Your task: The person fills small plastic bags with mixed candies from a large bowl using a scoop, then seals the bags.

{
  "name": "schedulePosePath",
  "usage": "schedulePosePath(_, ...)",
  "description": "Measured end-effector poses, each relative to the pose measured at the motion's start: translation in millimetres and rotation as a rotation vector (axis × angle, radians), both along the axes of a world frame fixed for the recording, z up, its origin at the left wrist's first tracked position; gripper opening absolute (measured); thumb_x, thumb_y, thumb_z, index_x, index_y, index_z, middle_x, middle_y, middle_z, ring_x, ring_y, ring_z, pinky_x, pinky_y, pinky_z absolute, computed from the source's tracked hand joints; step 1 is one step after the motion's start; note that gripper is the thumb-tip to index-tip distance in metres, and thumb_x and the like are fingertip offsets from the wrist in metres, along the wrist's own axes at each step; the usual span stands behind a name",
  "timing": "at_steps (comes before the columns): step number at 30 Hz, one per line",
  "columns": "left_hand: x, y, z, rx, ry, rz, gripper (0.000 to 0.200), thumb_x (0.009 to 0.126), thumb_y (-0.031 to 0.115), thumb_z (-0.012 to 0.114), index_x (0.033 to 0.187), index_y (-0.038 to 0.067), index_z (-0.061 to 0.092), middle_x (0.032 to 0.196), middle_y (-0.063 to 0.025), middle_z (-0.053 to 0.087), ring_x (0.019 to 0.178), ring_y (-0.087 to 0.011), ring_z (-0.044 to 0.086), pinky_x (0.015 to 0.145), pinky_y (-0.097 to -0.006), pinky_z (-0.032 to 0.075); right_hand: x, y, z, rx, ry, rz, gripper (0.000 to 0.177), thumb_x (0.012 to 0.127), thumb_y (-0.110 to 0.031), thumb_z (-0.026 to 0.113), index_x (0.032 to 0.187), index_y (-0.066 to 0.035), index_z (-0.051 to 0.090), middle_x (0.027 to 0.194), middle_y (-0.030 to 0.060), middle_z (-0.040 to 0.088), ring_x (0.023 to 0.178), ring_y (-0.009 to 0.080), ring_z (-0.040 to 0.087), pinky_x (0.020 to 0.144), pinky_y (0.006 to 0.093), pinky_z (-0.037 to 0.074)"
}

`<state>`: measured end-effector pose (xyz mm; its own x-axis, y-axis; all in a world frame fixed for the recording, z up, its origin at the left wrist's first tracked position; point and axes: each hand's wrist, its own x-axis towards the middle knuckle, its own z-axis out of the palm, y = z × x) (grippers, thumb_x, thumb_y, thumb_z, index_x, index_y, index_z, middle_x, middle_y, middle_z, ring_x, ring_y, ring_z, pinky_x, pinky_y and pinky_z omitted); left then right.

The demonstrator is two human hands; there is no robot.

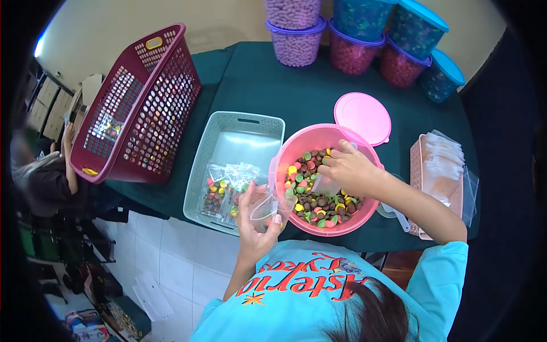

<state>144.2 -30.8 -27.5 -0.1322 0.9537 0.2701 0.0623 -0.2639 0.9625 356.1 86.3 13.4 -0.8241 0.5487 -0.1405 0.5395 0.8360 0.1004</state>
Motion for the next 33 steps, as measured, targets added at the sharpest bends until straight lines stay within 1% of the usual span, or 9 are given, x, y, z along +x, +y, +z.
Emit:
schedulePosePath(5, 2.4, -11.3, -1.9, 0.028, -0.057, -0.004, 0.075, 0.067, 0.012, 0.066, 0.13, -0.002, 0.026, 0.119, -0.0162, 0.042, 0.11, -0.0247, 0.045, 0.094, -0.0359, 0.035, 2.5, -6.4, 16.8, -0.183, -0.133, 0.004, 0.032, 0.057, -0.005, 0.061, 0.089, -0.009, 0.063, 0.075, 0.0027, 0.061, 0.085, 0.0173, 0.055, 0.08, 0.0322, 0.029)
schedulePosePath(8, 1.3, -12.2, -7.4, 0.067, -0.076, -0.02, 0.082, 0.063, 0.019, 0.072, 0.129, -0.003, 0.027, 0.12, -0.0171, 0.042, 0.113, -0.0252, 0.043, 0.095, -0.0359, 0.035, 2.6, -5.4, 22.0, -0.232, -0.222, -0.039, 0.023, 0.059, -0.009, 0.06, 0.082, -0.005, 0.062, 0.071, 0.0058, 0.061, 0.078, 0.018, 0.057, 0.077, 0.0329, 0.028)
schedulePosePath(12, -1.0, -14.6, -14.2, 0.048, -0.167, -0.061, 0.085, 0.059, 0.024, 0.077, 0.125, -0.006, 0.032, 0.121, -0.0175, 0.042, 0.114, -0.0256, 0.043, 0.097, -0.0361, 0.033, 7.2, 5.6, 24.0, -0.422, -0.343, -0.142, 0.028, 0.059, -0.009, 0.059, 0.086, -0.004, 0.06, 0.072, 0.0075, 0.061, 0.077, 0.0199, 0.058, 0.073, 0.0347, 0.027)
schedulePosePath(17, 3.6, -11.7, -10.9, 0.052, -0.211, -0.07, 0.086, 0.057, 0.026, 0.079, 0.123, -0.006, 0.034, 0.123, -0.0187, 0.041, 0.114, -0.0263, 0.043, 0.098, -0.0366, 0.032, 18.1, 4.8, 11.6, -0.629, -0.155, -0.217, 0.042, 0.063, -0.01, 0.056, 0.105, -0.003, 0.051, 0.077, 0.0109, 0.059, 0.081, 0.0255, 0.058, 0.072, 0.0376, 0.026)
schedulePosePath(21, 1.0, -3.2, -12.9, 0.104, -0.184, -0.098, 0.089, 0.056, 0.027, 0.081, 0.124, -0.005, 0.034, 0.125, -0.0201, 0.041, 0.116, -0.027, 0.042, 0.099, -0.0377, 0.032, 18.4, -13.6, -4.4, -0.705, 0.065, -0.223, 0.042, 0.069, -0.01, 0.05, 0.111, -0.005, 0.047, 0.081, 0.0129, 0.059, 0.086, 0.0279, 0.056, 0.077, 0.0413, 0.028)
schedulePosePath(26, -2.2, 7.8, -12.1, 0.057, -0.243, -0.123, 0.09, 0.054, 0.028, 0.082, 0.123, -0.005, 0.036, 0.123, -0.02, 0.043, 0.116, -0.0273, 0.043, 0.099, -0.038, 0.032, 12.8, -14.7, -18.5, -0.83, 0.17, -0.354, 0.042, 0.075, -0.012, 0.049, 0.116, -0.005, 0.042, 0.09, 0.016, 0.059, 0.091, 0.0293, 0.055, 0.084, 0.0421, 0.03)
schedulePosePath(28, -4.5, 12.7, -11.9, 0.044, -0.262, -0.129, 0.089, 0.054, 0.028, 0.082, 0.122, -0.005, 0.038, 0.123, -0.0198, 0.044, 0.115, -0.0271, 0.044, 0.098, -0.0376, 0.033, 16.5, -13.2, -27.8, -0.93, 0.382, -0.348, 0.044, 0.076, -0.013, 0.049, 0.118, -0.003, 0.041, 0.097, 0.0179, 0.058, 0.095, 0.0293, 0.055, 0.087, 0.0411, 0.034)
schedulePosePath(30, -9.8, 19.4, -14.6, 0.106, -0.116, -0.154, 0.086, 0.051, 0.028, 0.083, 0.119, -0.005, 0.043, 0.122, -0.0191, 0.045, 0.111, -0.0265, 0.047, 0.095, -0.037, 0.036, 19.6, -14.6, -24.7, -0.983, 0.448, -0.369, 0.044, 0.076, -0.013, 0.049, 0.117, -0.002, 0.042, 0.099, 0.0183, 0.057, 0.096, 0.0293, 0.054, 0.087, 0.0397, 0.036)
schedulePosePath(33, -6.5, 20.0, -6.4, 0.103, -0.143, -0.153, 0.083, 0.049, 0.029, 0.084, 0.116, -0.005, 0.048, 0.119, -0.0183, 0.048, 0.108, -0.026, 0.049, 0.093, -0.0367, 0.038, 24.5, -15.7, -12.4, -1.035, 0.538, -0.41, 0.043, 0.075, -0.013, 0.049, 0.116, -0.002, 0.044, 0.099, 0.0184, 0.057, 0.097, 0.0287, 0.054, 0.086, 0.0382, 0.038)
